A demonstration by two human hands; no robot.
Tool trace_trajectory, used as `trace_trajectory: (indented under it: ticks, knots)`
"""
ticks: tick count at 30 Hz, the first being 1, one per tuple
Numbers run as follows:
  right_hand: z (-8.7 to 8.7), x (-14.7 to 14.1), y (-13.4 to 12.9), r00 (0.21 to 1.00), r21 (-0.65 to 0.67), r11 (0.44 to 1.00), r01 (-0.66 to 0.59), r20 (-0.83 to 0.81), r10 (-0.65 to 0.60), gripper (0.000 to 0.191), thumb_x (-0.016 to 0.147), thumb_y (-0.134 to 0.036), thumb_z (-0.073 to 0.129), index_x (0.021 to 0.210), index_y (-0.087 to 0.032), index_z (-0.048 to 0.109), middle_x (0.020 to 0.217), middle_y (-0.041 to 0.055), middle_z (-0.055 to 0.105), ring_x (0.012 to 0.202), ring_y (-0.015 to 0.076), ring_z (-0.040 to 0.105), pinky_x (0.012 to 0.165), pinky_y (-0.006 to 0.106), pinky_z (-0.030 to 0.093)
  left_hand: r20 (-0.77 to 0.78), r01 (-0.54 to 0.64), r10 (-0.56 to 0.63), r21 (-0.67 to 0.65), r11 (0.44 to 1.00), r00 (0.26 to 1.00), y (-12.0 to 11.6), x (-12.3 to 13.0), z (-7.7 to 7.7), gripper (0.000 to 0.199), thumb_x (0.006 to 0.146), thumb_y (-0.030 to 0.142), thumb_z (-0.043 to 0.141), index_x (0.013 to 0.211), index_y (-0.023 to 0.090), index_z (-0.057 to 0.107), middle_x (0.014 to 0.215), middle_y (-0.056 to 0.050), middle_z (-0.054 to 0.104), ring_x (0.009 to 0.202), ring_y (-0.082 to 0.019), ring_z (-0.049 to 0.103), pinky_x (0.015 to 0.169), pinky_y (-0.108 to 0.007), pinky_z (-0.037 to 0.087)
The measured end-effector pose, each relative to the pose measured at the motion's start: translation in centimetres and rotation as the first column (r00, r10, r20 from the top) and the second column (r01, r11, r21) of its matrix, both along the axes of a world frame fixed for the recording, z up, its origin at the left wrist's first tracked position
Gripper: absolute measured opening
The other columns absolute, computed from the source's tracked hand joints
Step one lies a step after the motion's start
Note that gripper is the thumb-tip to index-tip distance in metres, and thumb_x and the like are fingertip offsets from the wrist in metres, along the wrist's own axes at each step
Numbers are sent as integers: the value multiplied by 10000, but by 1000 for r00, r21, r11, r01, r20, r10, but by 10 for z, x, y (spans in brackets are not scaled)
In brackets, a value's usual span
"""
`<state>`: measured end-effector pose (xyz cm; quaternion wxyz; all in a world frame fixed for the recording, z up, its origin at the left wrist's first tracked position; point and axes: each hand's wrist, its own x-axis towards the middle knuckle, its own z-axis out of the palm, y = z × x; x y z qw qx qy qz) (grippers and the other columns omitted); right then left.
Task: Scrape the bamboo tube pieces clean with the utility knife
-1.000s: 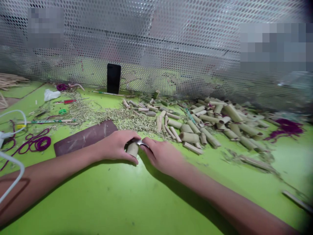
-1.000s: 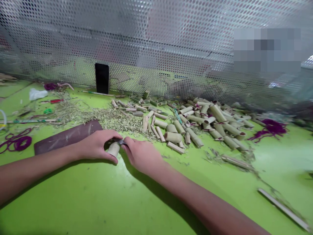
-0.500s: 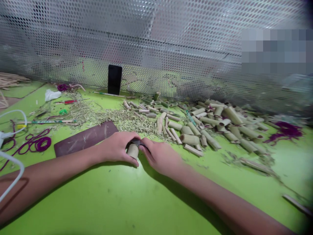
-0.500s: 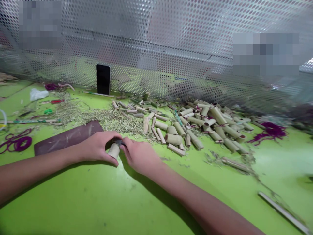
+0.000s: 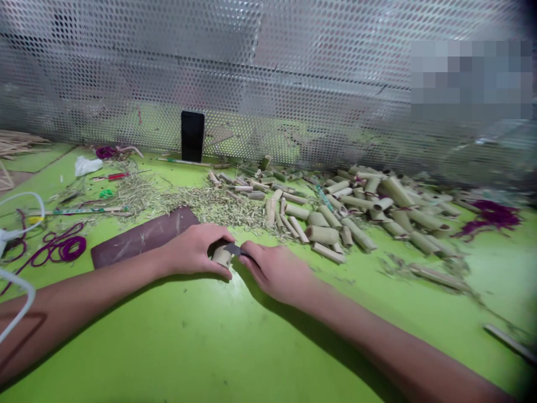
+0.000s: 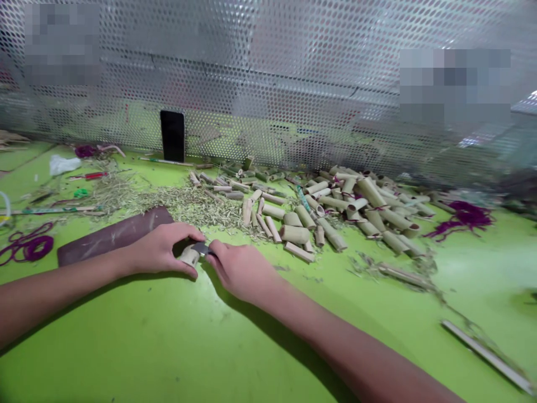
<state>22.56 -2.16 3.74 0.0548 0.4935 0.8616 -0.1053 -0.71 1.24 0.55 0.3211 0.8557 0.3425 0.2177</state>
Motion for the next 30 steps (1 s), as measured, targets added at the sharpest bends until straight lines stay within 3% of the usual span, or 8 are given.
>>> trace_trajectory:
  ticks: [4,7,9,17,23,30]
  knots:
    - [1,6,-3,999,-13,1000,6,-39,-6,274,1115,-286,402,1080,-192,657,748,38,724,582,177,620,519,268,305,18,-25,26,-59,998,999,0,-2,0,787,694,529,975,1355,251,653,1294,-98,750,1187,-318,709,1060,-456,536]
    - [1,8,-1,1000,38,999,17,-21,-16,295,1119,-288,385,1102,-176,657,720,39,707,564,184,609,506,279,294,15,-49,51,-122,991,999,0,-2,1,974,673,521,987,1501,270,539,1380,-132,716,1257,-347,688,1091,-506,526]
    - [1,6,2,999,74,997,34,23,-36,303,1120,-288,381,1101,-167,659,716,48,707,557,190,607,491,288,271,9,-37,39,-124,992,999,0,-1,2,992,684,512,985,1522,266,516,1403,-142,703,1286,-354,672,1107,-514,515]
    - [7,-12,3,994,104,995,9,110,-21,287,1122,-280,411,1172,-171,671,797,63,756,611,205,649,530,310,273,-10,18,-19,-58,998,1000,1,7,3,853,705,505,979,1408,228,584,1387,-132,697,1249,-347,667,1069,-466,519]
    - [7,-10,4,996,71,997,32,76,-37,282,1120,-280,409,1116,-161,664,785,60,737,598,197,624,532,296,289,-54,-7,4,-43,999,999,3,11,3,710,686,513,988,1227,201,652,1200,-95,737,1090,-324,694,938,-408,536]
    - [5,2,4,998,-16,1000,-14,-57,13,259,1101,-277,418,1067,-177,654,770,48,719,595,168,601,554,271,326,-16,76,-76,45,996,997,6,9,-3,611,748,552,949,1189,221,685,1125,-54,754,1064,-294,694,952,-386,510]
